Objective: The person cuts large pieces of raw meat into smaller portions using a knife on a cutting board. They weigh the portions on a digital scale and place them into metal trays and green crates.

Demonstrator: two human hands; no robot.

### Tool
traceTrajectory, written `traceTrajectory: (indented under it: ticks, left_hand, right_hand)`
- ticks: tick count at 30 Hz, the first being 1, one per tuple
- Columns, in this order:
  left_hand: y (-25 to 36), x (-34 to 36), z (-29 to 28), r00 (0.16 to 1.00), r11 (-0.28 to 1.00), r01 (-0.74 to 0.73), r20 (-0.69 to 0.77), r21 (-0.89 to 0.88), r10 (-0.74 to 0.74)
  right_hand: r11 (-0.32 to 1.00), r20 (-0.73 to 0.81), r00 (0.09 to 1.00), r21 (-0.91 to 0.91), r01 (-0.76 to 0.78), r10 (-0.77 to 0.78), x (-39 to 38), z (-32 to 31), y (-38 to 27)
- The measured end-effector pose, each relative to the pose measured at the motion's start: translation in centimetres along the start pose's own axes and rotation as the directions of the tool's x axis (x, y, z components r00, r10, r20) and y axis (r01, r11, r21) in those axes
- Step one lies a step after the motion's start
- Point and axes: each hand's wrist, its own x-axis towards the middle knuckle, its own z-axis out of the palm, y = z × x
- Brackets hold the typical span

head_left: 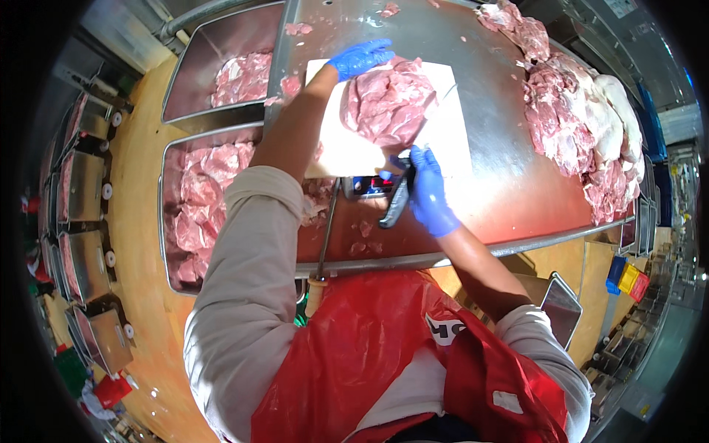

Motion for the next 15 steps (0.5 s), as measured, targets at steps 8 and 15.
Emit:
traceTrajectory:
  ticks: [8, 15]
  left_hand:
    - [0.2, 0.0, 2.0, 0.990, 0.930, -0.132, -0.006, 0.343, 0.143]
    - [4.6, -14.7, 11.1, 0.738, 0.969, 0.137, -0.632, -0.205, -0.238]
  right_hand:
    - [0.958, -0.018, 0.958, -0.025, 0.284, -0.285, 4.5, 1.5, 0.1]
    - [0.713, 0.297, 0.952, -0.652, 0.259, -0.075, 13.9, -2.9, -11.3]
